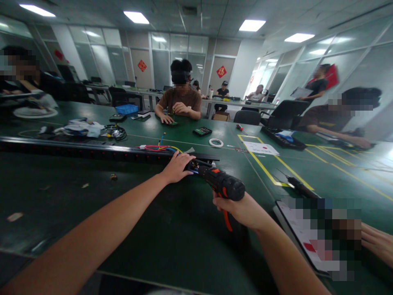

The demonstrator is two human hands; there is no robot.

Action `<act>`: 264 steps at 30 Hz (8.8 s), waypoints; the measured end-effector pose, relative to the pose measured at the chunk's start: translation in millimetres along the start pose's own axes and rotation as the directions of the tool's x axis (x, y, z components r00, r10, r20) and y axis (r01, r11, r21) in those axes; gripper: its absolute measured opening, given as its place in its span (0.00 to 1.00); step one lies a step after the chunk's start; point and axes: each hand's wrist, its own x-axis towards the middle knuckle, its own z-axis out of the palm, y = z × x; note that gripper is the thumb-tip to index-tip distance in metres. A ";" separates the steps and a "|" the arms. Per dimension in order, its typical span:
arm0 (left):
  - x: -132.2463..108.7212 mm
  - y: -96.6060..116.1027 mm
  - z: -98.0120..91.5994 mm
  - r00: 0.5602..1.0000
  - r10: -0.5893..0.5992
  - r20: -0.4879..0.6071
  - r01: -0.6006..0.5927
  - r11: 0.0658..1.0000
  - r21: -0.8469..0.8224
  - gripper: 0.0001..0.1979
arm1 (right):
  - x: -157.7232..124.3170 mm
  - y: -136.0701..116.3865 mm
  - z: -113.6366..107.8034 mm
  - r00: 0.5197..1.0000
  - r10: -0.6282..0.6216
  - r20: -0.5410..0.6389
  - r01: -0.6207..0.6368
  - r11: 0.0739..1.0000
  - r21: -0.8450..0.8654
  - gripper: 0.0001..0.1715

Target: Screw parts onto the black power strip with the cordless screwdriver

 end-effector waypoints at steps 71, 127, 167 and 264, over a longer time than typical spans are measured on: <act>0.2 1.1 -0.9 1.000 -0.009 0.003 0.009 1.000 -0.012 0.32 | -0.5 0.5 0.5 1.000 0.029 0.005 -0.029 0.999 0.016 0.13; 0.2 -0.1 0.4 1.000 -0.002 -0.003 0.002 1.000 -0.006 0.32 | -0.2 -2.3 1.5 0.998 0.062 0.012 -0.062 0.998 0.005 0.13; 0.6 -0.7 0.6 1.000 0.003 0.000 -0.003 1.000 0.013 0.33 | 0.3 1.4 0.9 0.998 0.059 0.013 -0.059 0.998 -0.014 0.14; 0.3 -3.3 3.6 1.000 0.003 -0.010 -0.003 1.000 -0.004 0.32 | 0.3 3.5 0.6 0.999 0.037 -0.028 -0.037 0.999 -0.012 0.13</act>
